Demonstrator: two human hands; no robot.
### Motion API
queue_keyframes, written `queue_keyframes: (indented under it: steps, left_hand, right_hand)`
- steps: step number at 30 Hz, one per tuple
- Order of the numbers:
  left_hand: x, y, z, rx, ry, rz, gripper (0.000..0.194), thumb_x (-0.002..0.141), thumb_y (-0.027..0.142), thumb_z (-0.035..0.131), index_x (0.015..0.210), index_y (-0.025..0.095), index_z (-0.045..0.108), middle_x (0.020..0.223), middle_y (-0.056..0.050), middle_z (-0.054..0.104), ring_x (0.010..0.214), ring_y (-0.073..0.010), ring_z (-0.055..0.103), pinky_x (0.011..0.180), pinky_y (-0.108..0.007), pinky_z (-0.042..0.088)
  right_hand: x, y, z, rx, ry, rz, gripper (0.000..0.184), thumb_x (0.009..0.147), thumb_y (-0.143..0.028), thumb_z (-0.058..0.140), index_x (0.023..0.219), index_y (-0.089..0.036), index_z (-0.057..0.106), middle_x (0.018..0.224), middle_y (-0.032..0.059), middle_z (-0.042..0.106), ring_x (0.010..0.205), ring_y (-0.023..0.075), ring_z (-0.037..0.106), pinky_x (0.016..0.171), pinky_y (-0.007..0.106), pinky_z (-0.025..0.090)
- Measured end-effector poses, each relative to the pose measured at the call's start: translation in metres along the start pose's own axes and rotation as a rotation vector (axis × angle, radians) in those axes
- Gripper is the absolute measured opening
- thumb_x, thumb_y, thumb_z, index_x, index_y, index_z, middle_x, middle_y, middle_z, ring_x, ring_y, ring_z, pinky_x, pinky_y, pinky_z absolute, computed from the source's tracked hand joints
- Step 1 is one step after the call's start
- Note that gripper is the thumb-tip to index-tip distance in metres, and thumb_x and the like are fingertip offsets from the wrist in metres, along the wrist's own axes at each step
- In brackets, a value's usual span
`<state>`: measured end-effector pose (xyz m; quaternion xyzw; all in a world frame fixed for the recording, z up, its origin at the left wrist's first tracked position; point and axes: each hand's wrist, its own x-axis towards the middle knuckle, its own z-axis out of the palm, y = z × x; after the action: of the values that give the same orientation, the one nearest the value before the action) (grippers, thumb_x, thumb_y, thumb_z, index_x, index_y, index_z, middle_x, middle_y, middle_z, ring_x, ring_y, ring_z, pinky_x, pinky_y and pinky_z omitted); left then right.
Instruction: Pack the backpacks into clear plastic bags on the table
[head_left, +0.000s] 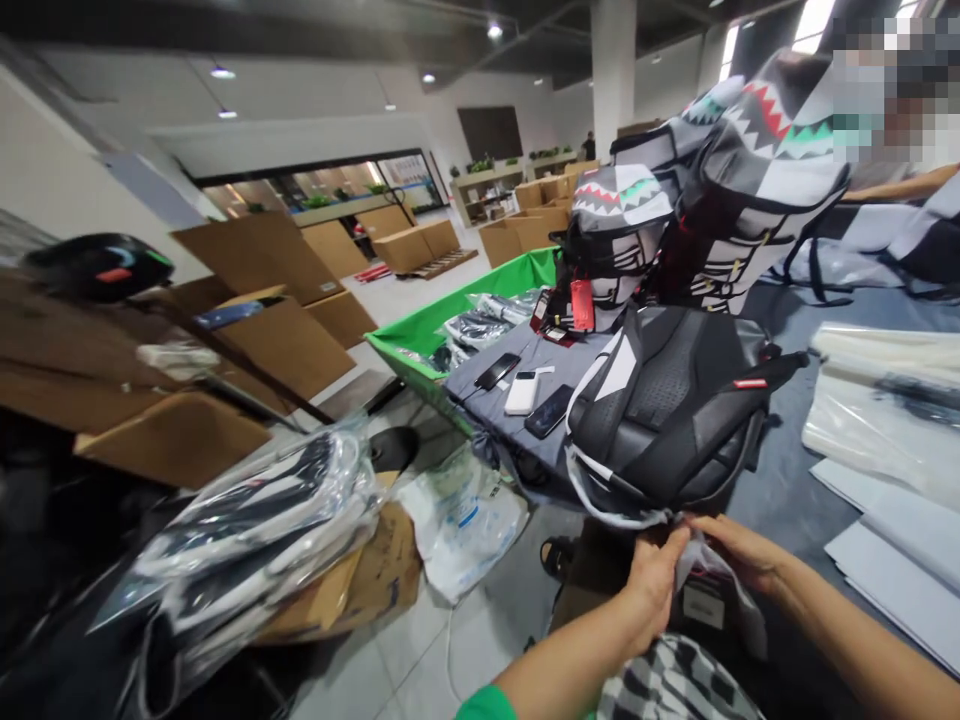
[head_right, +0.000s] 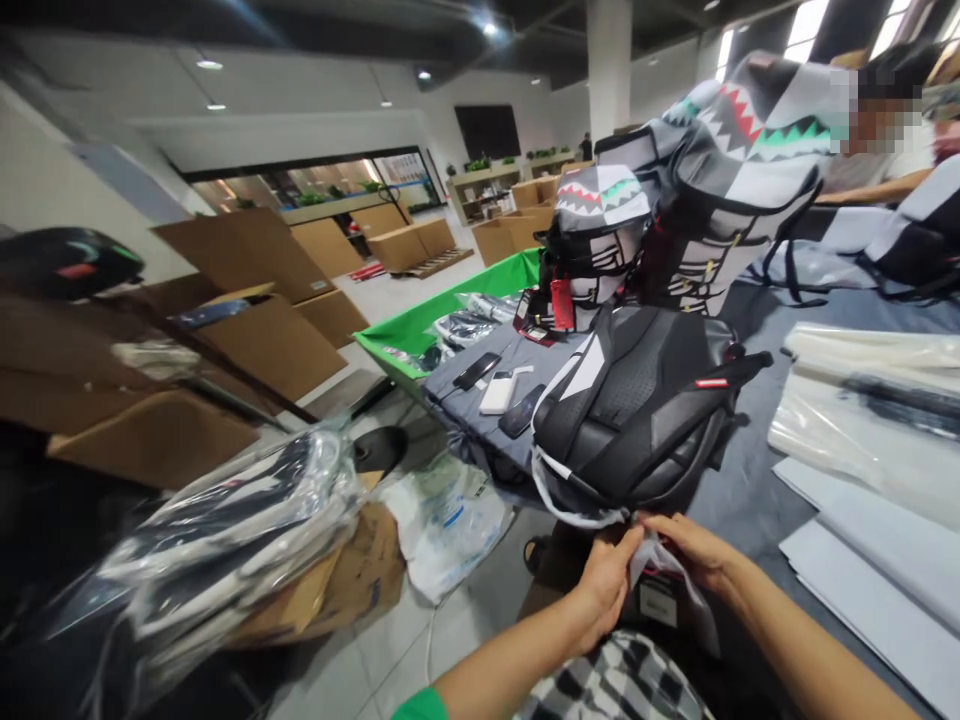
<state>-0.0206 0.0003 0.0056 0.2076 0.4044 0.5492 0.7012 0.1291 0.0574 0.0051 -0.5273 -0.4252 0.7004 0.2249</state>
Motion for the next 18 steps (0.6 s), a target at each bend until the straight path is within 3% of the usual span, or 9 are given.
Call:
queue_keyframes:
  steps: [2,4,6,8,11,13,15,18]
  left_hand:
    - [-0.013,0.009,-0.022,0.297,-0.087,0.172,0.053,0.086,0.054,0.07,0.121,0.014,0.067,0.123,-0.016,0.071,0.117,-0.0285,0.067,0.106,-0.042,0.051]
    - [-0.026,0.019,-0.051,0.693,-0.145,0.475,0.043,0.093,0.047,0.063,0.122,0.017,0.068,0.12,-0.014,0.073,0.114,-0.0268,0.067,0.104,-0.043,0.053]
    - [-0.032,0.03,-0.077,1.014,-0.224,0.832,0.033,0.093,0.037,0.062,0.12,0.02,0.07,0.116,-0.013,0.075,0.111,-0.0273,0.068,0.101,-0.046,0.054]
    - [-0.03,0.042,-0.094,1.186,-0.286,1.022,0.033,0.094,0.026,0.059,0.125,0.022,0.07,0.119,-0.014,0.074,0.115,-0.0283,0.067,0.106,-0.05,0.052]
    - [-0.019,0.058,-0.097,1.244,-0.233,0.957,0.037,0.097,0.019,0.055,0.131,0.024,0.067,0.126,-0.015,0.072,0.125,-0.0283,0.063,0.115,-0.05,0.044]
    - [-0.011,0.064,-0.091,1.22,-0.209,0.889,0.034,0.098,0.021,0.053,0.127,0.024,0.07,0.121,-0.017,0.073,0.12,-0.0287,0.065,0.112,-0.049,0.046]
    - [-0.002,0.068,-0.085,1.207,-0.23,0.884,0.03,0.099,0.025,0.052,0.119,0.023,0.074,0.109,-0.018,0.075,0.108,-0.0288,0.069,0.103,-0.047,0.051]
    - [0.012,0.073,-0.082,1.296,-0.253,0.934,0.035,0.102,0.03,0.043,0.101,0.019,0.076,0.087,-0.017,0.072,0.085,-0.0251,0.067,0.086,-0.041,0.054]
  right_hand:
    - [-0.004,-0.003,-0.009,-0.098,0.006,0.007,0.057,0.067,-0.075,0.072,0.076,-0.019,0.06,0.062,0.0006,0.059,0.062,0.0171,0.055,0.061,0.029,0.046]
    - [-0.014,-0.007,-0.015,-0.319,0.122,-0.107,0.061,0.07,-0.08,0.066,0.074,-0.019,0.061,0.062,0.0016,0.06,0.06,0.0172,0.055,0.058,0.029,0.046]
    - [-0.028,-0.007,-0.012,-0.577,0.345,-0.38,0.057,0.08,-0.077,0.059,0.076,-0.02,0.065,0.068,0.004,0.064,0.063,0.0181,0.057,0.06,0.029,0.048]
    - [-0.04,0.0,0.005,-0.801,0.488,-0.719,0.045,0.093,-0.062,0.053,0.081,-0.021,0.07,0.076,0.0067,0.069,0.067,0.0188,0.063,0.065,0.029,0.052]
    - [-0.04,0.016,0.043,-1.096,0.447,-1.123,0.029,0.102,-0.031,0.047,0.109,-0.023,0.073,0.103,0.0095,0.075,0.094,0.0203,0.07,0.085,0.031,0.056]
    - [-0.03,0.024,0.061,-1.256,0.447,-1.274,0.039,0.1,-0.017,0.043,0.132,-0.022,0.063,0.123,0.0091,0.071,0.115,0.0215,0.065,0.1,0.036,0.052]
    - [-0.017,0.027,0.069,-1.388,0.508,-1.331,0.048,0.096,-0.009,0.039,0.141,-0.019,0.056,0.127,0.0099,0.069,0.119,0.0233,0.062,0.103,0.039,0.049]
    - [-0.003,0.019,0.073,-1.56,0.581,-1.313,0.047,0.09,-0.004,0.042,0.132,-0.015,0.06,0.114,0.0118,0.072,0.104,0.0258,0.064,0.095,0.04,0.048]
